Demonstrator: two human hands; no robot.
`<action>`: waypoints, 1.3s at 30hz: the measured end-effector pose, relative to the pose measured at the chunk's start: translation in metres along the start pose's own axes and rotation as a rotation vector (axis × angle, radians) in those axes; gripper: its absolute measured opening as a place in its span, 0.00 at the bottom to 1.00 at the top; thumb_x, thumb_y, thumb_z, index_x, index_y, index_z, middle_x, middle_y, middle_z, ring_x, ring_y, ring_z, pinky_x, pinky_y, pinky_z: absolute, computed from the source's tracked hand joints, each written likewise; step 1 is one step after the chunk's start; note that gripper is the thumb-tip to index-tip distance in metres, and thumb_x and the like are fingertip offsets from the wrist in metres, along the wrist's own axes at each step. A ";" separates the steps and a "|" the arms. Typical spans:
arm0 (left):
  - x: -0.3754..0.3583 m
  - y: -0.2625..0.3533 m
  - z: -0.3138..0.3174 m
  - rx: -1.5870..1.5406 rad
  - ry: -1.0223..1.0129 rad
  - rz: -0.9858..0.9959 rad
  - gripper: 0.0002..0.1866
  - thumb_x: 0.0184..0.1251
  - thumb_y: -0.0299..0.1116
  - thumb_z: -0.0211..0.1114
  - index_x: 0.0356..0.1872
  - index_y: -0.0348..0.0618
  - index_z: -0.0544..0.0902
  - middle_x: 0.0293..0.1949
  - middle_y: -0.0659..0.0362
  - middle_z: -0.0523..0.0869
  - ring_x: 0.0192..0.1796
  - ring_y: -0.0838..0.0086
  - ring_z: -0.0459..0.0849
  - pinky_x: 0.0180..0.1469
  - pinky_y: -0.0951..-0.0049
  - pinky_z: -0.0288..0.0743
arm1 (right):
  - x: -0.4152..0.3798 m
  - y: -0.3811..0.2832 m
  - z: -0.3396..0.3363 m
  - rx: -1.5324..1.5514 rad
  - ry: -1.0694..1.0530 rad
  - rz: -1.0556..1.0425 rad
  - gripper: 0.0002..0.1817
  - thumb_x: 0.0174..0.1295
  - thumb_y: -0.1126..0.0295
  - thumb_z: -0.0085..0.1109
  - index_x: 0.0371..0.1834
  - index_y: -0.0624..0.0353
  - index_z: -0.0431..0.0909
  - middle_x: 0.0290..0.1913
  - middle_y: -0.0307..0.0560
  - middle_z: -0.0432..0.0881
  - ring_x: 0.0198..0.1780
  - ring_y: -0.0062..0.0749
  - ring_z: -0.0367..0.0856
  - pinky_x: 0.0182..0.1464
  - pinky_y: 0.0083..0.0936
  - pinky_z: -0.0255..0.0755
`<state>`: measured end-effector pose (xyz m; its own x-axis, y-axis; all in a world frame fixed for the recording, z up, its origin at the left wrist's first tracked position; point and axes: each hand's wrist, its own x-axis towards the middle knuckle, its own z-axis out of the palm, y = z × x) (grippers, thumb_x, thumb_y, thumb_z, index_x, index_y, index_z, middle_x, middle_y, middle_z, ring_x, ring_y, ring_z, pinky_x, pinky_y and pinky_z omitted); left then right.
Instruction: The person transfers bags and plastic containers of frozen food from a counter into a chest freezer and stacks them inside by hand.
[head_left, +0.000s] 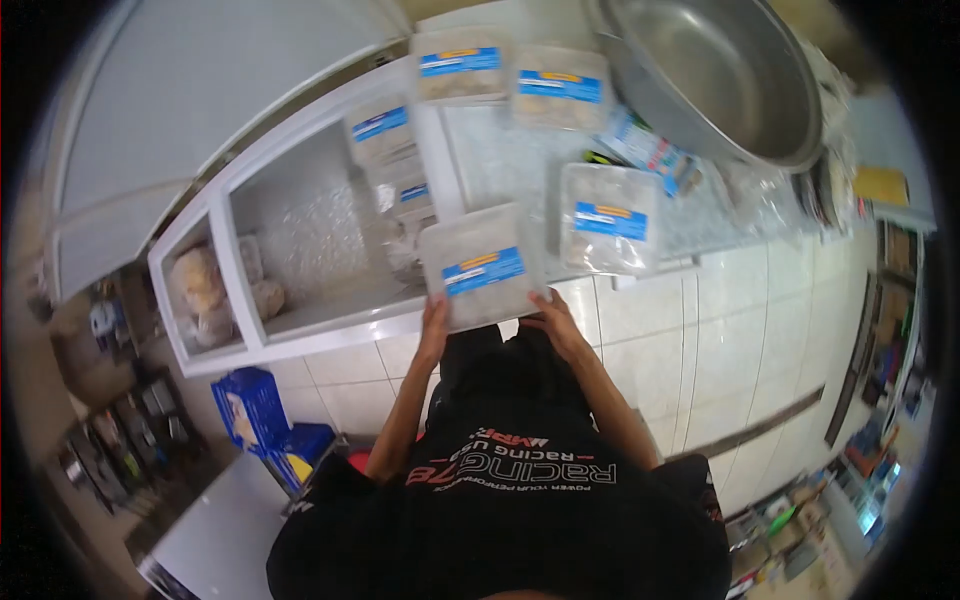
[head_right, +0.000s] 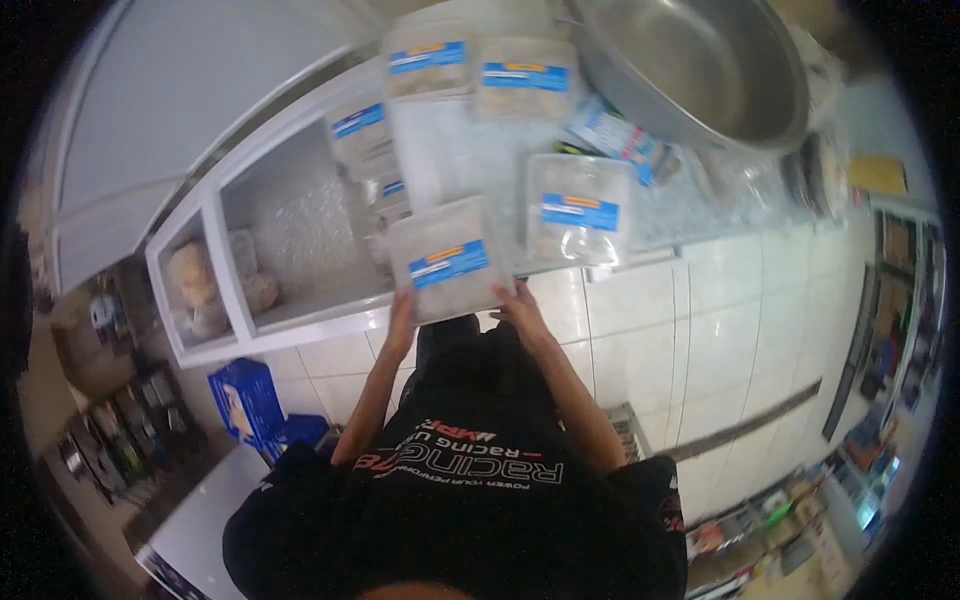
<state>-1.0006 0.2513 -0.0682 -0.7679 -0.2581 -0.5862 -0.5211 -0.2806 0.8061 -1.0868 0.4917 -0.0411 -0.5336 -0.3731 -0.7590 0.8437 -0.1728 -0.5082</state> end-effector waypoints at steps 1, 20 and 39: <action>0.007 -0.002 -0.001 0.068 -0.053 0.012 0.31 0.72 0.46 0.49 0.68 0.35 0.58 0.66 0.55 0.64 0.68 0.69 0.60 0.69 0.69 0.51 | 0.003 0.002 0.000 -0.022 -0.032 0.014 0.39 0.57 0.53 0.64 0.66 0.59 0.56 0.57 0.50 0.70 0.56 0.39 0.72 0.56 0.35 0.69; 0.185 0.026 -0.203 -0.207 -0.177 0.061 0.31 0.68 0.59 0.47 0.62 0.49 0.68 0.54 0.54 0.76 0.59 0.68 0.73 0.55 0.67 0.68 | 0.066 0.084 0.068 0.154 0.427 -0.732 0.49 0.56 0.25 0.28 0.74 0.44 0.39 0.75 0.44 0.44 0.74 0.44 0.43 0.72 0.48 0.43; 0.477 0.031 -0.217 0.011 0.152 0.172 0.28 0.69 0.55 0.45 0.47 0.35 0.72 0.36 0.47 0.79 0.38 0.60 0.78 0.41 0.65 0.70 | 0.054 0.077 0.131 0.158 0.529 -0.565 0.45 0.60 0.29 0.28 0.74 0.48 0.43 0.73 0.46 0.49 0.71 0.46 0.52 0.69 0.47 0.50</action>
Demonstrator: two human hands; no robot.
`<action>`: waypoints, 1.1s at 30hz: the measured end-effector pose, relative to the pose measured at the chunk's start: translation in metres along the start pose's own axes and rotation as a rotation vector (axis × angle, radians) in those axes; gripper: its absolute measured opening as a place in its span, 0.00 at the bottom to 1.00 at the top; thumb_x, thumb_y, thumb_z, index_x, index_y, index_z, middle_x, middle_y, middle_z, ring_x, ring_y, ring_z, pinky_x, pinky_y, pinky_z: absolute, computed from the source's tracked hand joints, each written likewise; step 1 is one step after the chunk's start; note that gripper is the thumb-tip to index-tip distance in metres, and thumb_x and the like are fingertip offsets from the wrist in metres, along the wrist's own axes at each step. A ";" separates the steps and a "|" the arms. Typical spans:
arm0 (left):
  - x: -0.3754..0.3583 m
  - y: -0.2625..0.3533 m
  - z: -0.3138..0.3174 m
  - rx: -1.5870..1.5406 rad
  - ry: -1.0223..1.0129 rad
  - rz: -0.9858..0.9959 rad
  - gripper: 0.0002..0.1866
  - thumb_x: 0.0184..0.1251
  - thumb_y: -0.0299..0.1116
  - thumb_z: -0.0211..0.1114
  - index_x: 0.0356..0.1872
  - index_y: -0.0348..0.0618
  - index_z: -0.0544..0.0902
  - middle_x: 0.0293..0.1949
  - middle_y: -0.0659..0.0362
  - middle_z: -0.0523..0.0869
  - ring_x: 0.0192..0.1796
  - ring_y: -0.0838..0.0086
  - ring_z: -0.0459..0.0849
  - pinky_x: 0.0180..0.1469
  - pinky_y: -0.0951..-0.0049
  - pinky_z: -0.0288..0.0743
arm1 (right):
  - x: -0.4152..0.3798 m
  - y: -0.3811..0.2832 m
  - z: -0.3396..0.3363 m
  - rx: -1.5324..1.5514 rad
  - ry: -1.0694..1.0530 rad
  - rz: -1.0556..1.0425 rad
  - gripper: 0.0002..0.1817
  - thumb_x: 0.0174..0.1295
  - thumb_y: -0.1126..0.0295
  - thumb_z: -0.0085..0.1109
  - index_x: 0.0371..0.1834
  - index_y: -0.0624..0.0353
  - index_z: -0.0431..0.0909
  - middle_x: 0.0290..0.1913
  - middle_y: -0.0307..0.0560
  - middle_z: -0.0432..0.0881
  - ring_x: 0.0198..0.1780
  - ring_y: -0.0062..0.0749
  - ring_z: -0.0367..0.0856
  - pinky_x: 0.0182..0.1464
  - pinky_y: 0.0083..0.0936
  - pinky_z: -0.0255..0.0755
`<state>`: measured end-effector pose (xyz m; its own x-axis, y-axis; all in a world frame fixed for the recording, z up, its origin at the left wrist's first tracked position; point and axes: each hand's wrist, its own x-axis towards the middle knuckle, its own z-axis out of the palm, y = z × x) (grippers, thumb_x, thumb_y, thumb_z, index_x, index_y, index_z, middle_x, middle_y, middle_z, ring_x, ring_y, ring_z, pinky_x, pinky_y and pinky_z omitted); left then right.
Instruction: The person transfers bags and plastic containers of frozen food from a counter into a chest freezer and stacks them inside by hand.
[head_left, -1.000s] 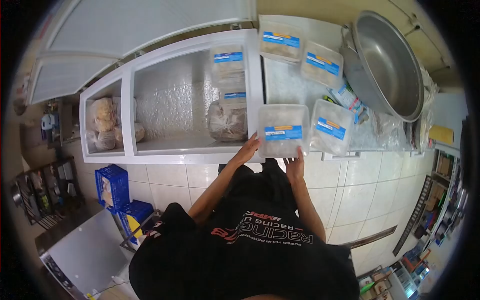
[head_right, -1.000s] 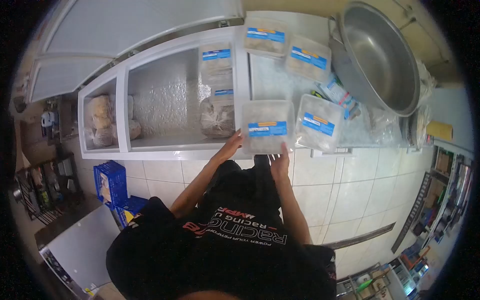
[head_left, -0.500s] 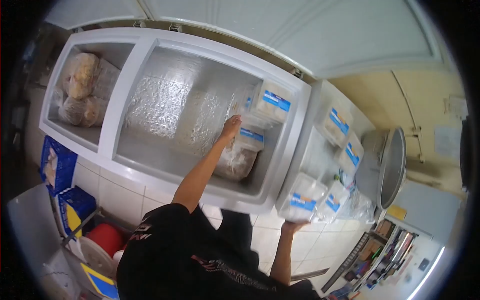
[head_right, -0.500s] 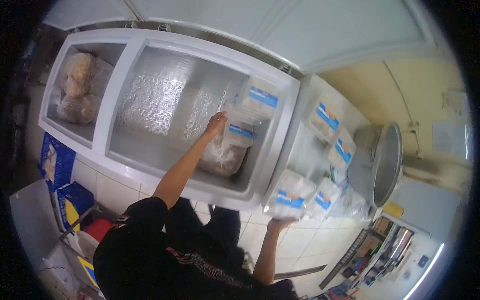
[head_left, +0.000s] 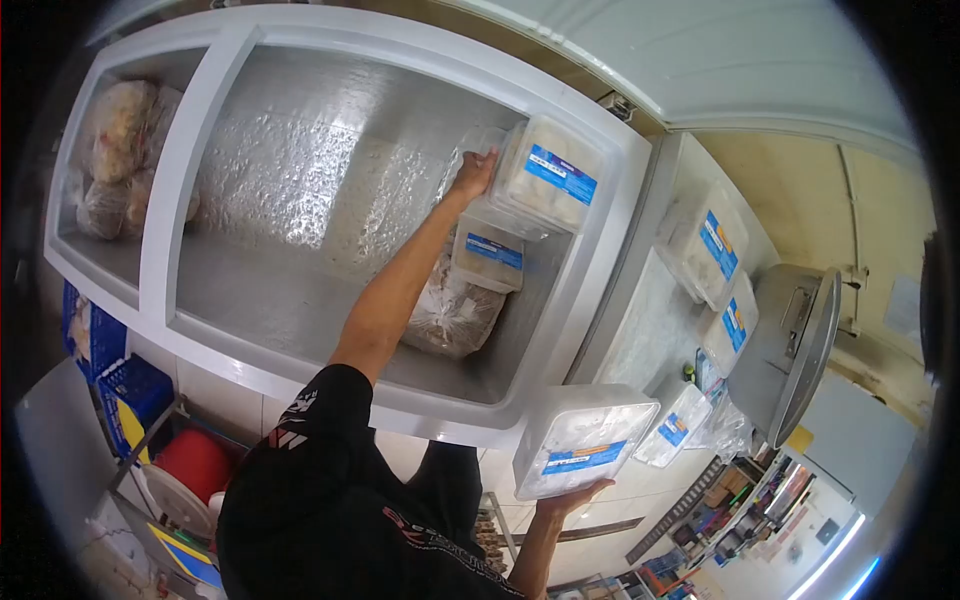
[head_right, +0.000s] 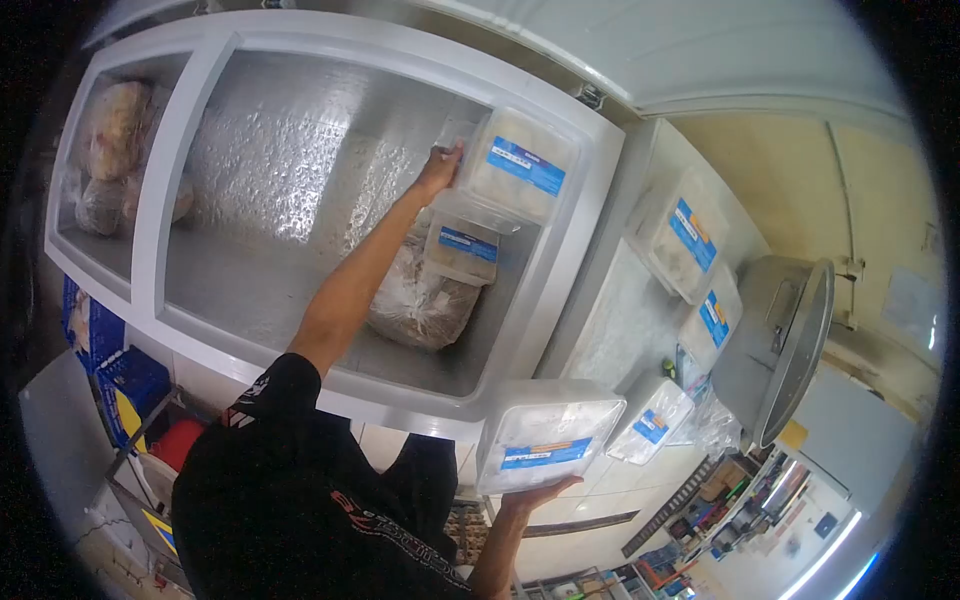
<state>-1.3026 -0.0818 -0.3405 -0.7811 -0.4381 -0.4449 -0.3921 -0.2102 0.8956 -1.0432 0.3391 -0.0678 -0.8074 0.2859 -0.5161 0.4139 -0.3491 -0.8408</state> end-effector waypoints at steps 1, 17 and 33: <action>-0.003 0.012 -0.003 -0.129 -0.035 -0.169 0.32 0.68 0.60 0.46 0.48 0.35 0.72 0.34 0.48 0.80 0.33 0.63 0.79 0.35 0.66 0.72 | 0.000 -0.002 0.004 -0.014 0.016 -0.005 0.46 0.60 0.29 0.28 0.74 0.49 0.43 0.73 0.47 0.48 0.71 0.46 0.52 0.69 0.47 0.50; -0.022 -0.020 -0.043 -0.314 -0.507 -0.425 0.24 0.60 0.55 0.59 0.40 0.42 0.76 0.29 0.62 0.76 0.31 0.77 0.76 0.38 0.72 0.76 | 0.006 -0.005 0.013 0.048 -0.003 0.030 0.44 0.63 0.31 0.26 0.74 0.49 0.43 0.74 0.47 0.47 0.71 0.47 0.51 0.69 0.46 0.49; -0.053 -0.050 -0.037 -0.295 -0.454 -0.032 0.37 0.54 0.26 0.64 0.67 0.37 0.59 0.55 0.54 0.77 0.53 0.72 0.78 0.49 0.75 0.73 | 0.022 -0.011 0.052 0.040 -0.067 -0.017 0.46 0.62 0.31 0.25 0.72 0.57 0.45 0.72 0.53 0.49 0.71 0.49 0.50 0.71 0.46 0.46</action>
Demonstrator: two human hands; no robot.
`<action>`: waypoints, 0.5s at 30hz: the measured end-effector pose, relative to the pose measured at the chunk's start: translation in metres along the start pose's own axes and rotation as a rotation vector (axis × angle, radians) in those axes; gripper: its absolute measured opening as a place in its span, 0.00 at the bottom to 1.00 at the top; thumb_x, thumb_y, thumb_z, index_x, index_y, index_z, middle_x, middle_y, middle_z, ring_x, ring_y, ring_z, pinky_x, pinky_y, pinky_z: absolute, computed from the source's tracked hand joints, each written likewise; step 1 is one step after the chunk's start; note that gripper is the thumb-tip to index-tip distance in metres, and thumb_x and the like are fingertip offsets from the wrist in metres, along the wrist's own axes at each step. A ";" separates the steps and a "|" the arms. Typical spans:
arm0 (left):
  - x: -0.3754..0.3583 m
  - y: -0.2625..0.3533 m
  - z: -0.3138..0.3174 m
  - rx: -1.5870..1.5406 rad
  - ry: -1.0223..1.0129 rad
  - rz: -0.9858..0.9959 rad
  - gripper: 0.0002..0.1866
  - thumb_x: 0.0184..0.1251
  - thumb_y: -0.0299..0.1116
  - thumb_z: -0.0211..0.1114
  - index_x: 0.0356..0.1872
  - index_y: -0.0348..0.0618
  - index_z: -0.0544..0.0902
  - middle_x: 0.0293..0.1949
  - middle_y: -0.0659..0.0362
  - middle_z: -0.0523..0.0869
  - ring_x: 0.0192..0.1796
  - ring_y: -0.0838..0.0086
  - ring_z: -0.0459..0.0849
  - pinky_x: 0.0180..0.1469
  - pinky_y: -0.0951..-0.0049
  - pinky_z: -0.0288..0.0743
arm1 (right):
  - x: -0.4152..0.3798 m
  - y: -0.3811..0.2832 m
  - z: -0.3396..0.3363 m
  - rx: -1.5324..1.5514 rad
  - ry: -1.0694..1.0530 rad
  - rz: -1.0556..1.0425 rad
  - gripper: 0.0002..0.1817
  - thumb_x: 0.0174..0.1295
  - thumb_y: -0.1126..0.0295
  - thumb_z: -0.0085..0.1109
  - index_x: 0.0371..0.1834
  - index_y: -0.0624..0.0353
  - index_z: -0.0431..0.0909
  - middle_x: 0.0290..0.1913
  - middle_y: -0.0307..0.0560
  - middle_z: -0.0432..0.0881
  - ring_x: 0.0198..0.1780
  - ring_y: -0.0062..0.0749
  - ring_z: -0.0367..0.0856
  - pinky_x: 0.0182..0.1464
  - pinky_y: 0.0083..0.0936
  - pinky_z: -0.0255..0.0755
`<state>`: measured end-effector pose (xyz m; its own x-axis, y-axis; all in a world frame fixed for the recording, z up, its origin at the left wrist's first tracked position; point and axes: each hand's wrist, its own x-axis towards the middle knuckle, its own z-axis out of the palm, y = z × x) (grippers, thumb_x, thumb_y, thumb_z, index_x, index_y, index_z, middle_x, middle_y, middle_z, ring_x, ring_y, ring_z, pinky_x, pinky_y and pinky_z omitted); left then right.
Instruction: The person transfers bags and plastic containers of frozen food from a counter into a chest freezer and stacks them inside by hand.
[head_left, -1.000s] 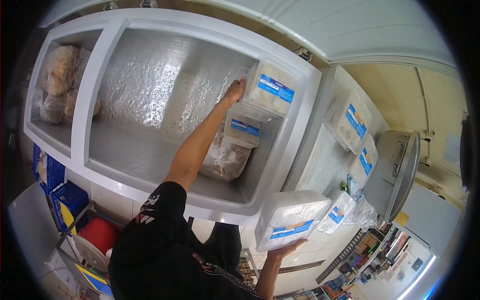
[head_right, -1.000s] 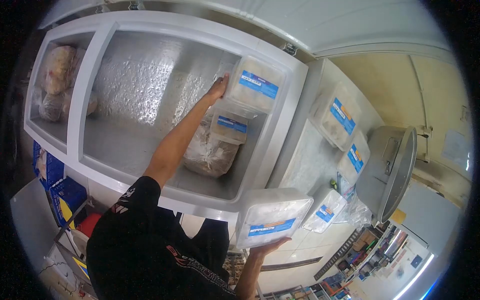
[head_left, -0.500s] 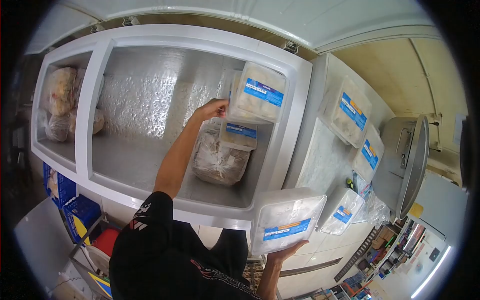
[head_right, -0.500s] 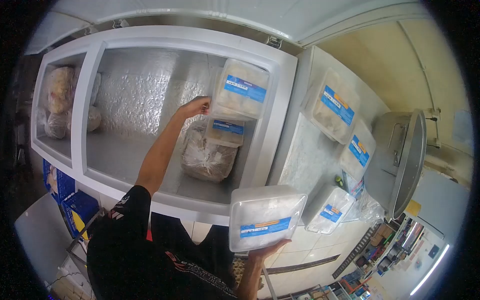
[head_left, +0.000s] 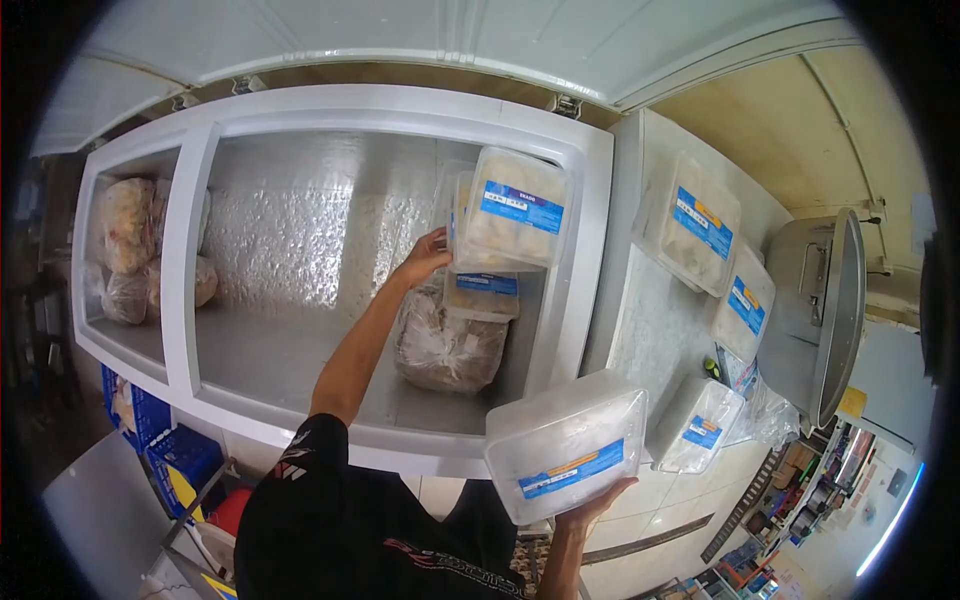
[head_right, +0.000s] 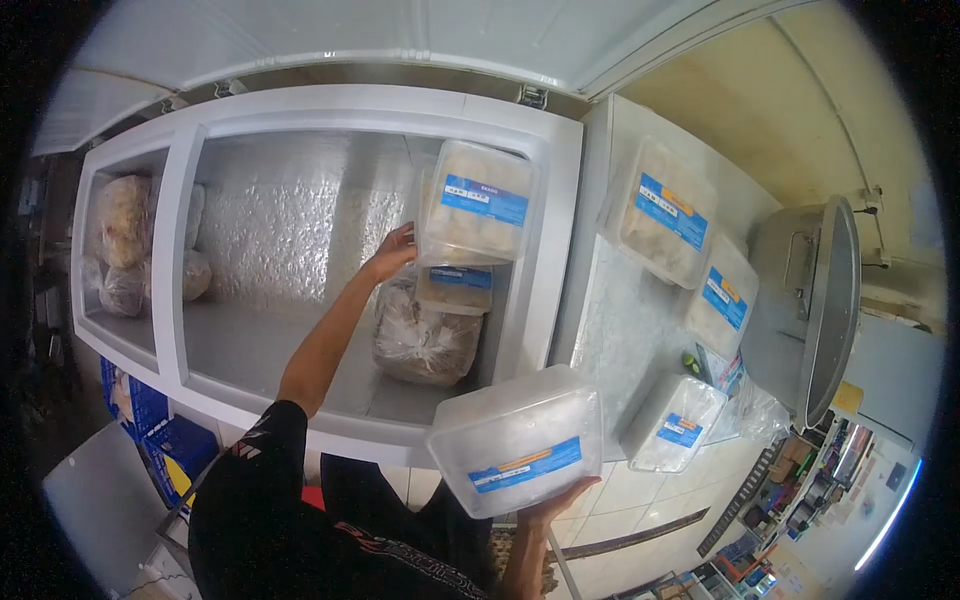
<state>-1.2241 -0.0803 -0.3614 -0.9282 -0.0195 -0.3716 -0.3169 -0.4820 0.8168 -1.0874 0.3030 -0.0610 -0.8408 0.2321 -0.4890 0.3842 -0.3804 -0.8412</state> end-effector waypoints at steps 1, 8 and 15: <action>-0.003 0.000 0.001 -0.051 0.017 0.011 0.38 0.54 0.23 0.65 0.67 0.38 0.59 0.54 0.54 0.77 0.53 0.72 0.79 0.52 0.73 0.74 | -0.002 0.001 0.002 0.009 -0.023 0.032 0.45 0.63 0.31 0.25 0.72 0.56 0.45 0.73 0.51 0.49 0.71 0.48 0.50 0.71 0.46 0.46; -0.032 0.029 -0.001 -0.130 0.003 0.033 0.36 0.53 0.21 0.64 0.66 0.41 0.62 0.51 0.55 0.79 0.51 0.72 0.79 0.53 0.71 0.74 | -0.012 0.017 0.030 -0.111 0.033 0.132 0.47 0.61 0.30 0.27 0.70 0.60 0.50 0.69 0.53 0.55 0.69 0.48 0.55 0.69 0.45 0.50; -0.075 0.060 0.014 -0.139 0.010 -0.093 0.38 0.55 0.22 0.66 0.67 0.41 0.59 0.52 0.54 0.79 0.54 0.70 0.78 0.56 0.69 0.74 | -0.005 0.048 0.036 -0.110 -0.026 0.264 0.44 0.62 0.32 0.31 0.69 0.58 0.55 0.67 0.50 0.62 0.67 0.43 0.61 0.67 0.40 0.55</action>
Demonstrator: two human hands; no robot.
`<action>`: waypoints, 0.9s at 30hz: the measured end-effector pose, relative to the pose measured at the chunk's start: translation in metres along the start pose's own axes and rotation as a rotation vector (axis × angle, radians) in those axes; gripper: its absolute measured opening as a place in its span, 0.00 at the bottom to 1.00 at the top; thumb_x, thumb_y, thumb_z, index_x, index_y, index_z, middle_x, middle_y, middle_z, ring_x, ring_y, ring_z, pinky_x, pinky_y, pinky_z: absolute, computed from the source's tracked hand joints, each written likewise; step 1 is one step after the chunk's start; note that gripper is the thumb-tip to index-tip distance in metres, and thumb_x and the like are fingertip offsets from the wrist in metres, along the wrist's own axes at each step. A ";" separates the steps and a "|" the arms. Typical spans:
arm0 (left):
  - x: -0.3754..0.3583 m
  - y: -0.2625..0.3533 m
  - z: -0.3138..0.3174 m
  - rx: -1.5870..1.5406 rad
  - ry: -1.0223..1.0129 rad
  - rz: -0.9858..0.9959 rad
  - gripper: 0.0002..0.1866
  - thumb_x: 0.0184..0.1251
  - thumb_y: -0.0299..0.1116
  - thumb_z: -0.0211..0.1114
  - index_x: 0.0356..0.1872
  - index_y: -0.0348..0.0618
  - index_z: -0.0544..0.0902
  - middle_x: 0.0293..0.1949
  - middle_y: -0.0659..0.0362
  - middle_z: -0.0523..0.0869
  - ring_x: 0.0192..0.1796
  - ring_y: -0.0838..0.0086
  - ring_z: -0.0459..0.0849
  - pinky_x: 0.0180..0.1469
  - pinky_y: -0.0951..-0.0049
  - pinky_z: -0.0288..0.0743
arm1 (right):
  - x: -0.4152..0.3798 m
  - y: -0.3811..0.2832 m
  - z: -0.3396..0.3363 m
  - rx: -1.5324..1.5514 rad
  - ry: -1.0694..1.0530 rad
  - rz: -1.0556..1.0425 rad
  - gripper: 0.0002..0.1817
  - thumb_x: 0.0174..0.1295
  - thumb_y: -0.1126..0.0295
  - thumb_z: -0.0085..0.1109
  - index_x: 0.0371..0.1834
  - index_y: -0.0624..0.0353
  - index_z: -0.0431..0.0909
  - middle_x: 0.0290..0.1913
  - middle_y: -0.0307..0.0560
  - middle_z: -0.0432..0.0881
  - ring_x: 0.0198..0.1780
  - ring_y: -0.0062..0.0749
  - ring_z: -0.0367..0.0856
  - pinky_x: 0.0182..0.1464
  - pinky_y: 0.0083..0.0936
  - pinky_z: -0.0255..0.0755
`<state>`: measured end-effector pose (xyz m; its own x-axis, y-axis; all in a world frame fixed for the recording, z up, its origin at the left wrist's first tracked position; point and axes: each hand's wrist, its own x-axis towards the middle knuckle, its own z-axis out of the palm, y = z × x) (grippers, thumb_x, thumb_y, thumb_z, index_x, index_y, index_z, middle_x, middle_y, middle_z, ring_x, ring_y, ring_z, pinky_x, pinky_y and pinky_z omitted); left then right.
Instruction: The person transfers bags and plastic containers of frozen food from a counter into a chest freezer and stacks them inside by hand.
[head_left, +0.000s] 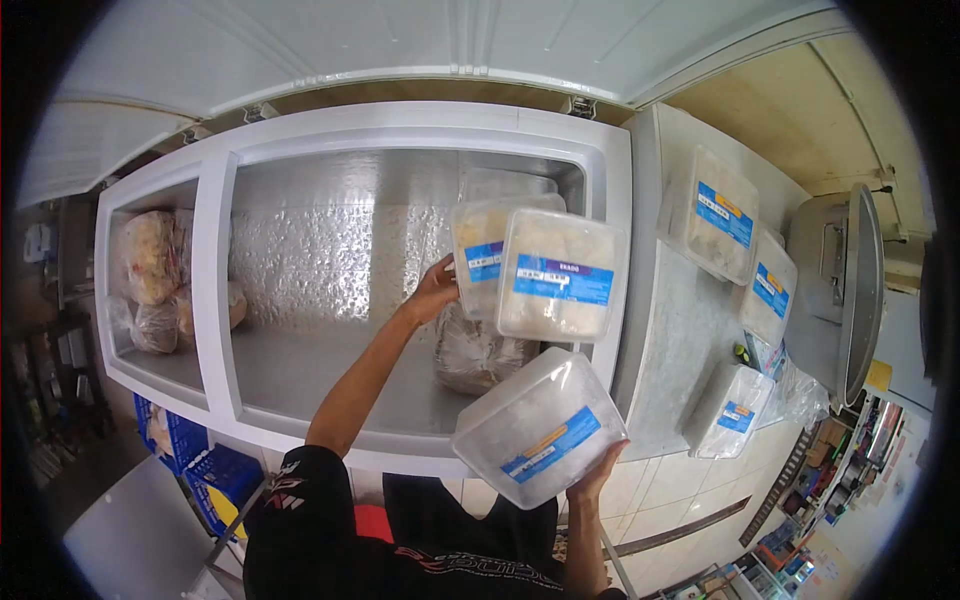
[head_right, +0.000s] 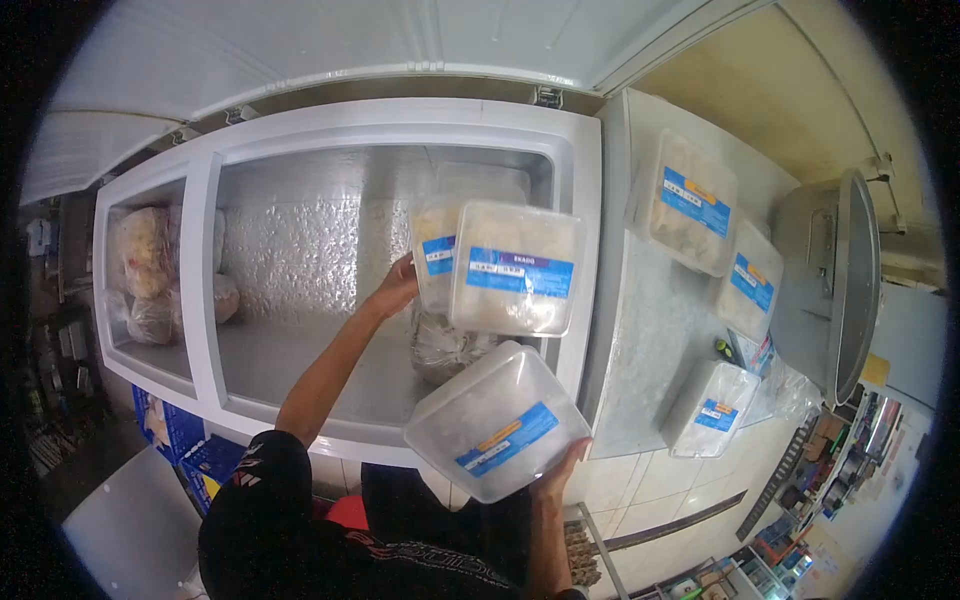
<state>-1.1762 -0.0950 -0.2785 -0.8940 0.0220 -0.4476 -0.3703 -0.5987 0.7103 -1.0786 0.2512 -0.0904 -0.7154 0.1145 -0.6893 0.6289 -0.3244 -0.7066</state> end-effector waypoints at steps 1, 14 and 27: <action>-0.005 -0.001 0.002 0.004 -0.006 -0.003 0.38 0.55 0.22 0.66 0.67 0.41 0.59 0.52 0.54 0.79 0.54 0.70 0.78 0.56 0.69 0.74 | 0.003 0.003 0.000 0.006 0.005 -0.002 0.44 0.62 0.32 0.31 0.69 0.58 0.55 0.67 0.50 0.62 0.67 0.43 0.61 0.67 0.40 0.55; -0.053 -0.001 0.056 0.211 -0.091 -0.251 0.45 0.50 0.18 0.67 0.69 0.36 0.51 0.59 0.51 0.73 0.58 0.66 0.75 0.58 0.66 0.72 | 0.024 -0.013 -0.056 -0.039 -0.146 -0.082 0.43 0.64 0.33 0.31 0.67 0.62 0.58 0.63 0.50 0.67 0.64 0.39 0.65 0.65 0.35 0.59; -0.089 -0.015 0.165 0.122 -0.151 -0.215 0.46 0.47 0.16 0.66 0.70 0.41 0.52 0.55 0.52 0.77 0.55 0.66 0.78 0.55 0.65 0.76 | -0.036 -0.095 -0.085 -0.041 -0.037 -0.228 0.50 0.58 0.29 0.35 0.65 0.67 0.58 0.61 0.54 0.67 0.62 0.42 0.67 0.63 0.36 0.60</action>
<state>-1.1329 0.0439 -0.1596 -0.8156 0.2628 -0.5155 -0.5751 -0.4665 0.6720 -1.0865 0.3580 -0.0121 -0.8502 0.1460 -0.5058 0.4614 -0.2558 -0.8495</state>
